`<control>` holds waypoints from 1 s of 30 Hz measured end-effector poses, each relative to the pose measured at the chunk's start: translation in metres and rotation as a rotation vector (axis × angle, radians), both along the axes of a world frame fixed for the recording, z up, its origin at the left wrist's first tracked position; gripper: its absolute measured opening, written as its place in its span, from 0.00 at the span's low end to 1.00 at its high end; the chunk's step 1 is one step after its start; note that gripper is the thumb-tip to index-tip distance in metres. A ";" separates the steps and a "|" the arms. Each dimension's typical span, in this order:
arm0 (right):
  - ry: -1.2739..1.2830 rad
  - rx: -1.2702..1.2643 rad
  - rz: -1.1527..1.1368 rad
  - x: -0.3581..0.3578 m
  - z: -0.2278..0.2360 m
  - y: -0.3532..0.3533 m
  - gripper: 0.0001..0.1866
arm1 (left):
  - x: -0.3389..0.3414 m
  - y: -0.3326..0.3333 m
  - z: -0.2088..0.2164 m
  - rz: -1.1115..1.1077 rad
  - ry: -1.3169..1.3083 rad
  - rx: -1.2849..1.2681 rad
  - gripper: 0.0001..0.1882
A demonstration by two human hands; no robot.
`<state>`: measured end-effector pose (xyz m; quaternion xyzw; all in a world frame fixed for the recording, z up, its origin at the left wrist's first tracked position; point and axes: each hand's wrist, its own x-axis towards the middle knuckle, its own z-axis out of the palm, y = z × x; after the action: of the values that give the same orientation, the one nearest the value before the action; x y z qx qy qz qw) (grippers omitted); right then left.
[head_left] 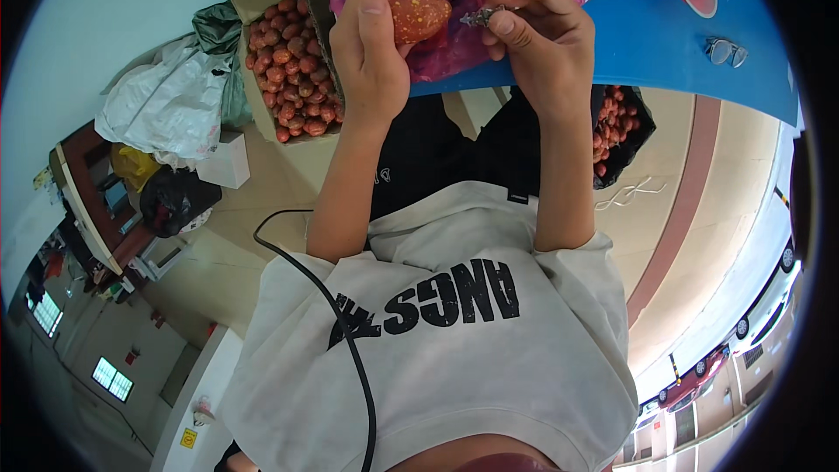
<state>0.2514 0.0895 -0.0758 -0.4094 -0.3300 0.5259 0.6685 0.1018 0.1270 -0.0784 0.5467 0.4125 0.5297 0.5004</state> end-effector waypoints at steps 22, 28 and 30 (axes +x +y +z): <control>0.003 -0.093 0.114 -0.002 -0.013 -0.013 0.03 | -0.005 -0.008 -0.001 -0.071 0.300 0.057 0.27; -0.029 -0.056 0.100 -0.007 -0.019 -0.014 0.03 | -0.009 -0.007 -0.006 -0.083 0.325 0.121 0.27; -0.043 -0.041 0.094 -0.008 -0.020 -0.015 0.03 | -0.011 -0.006 -0.008 -0.108 0.333 0.153 0.27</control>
<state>0.2433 0.0747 -0.0961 -0.4182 -0.3526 0.5545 0.6272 0.0912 0.1213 -0.0869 0.6846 0.4182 0.4343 0.4096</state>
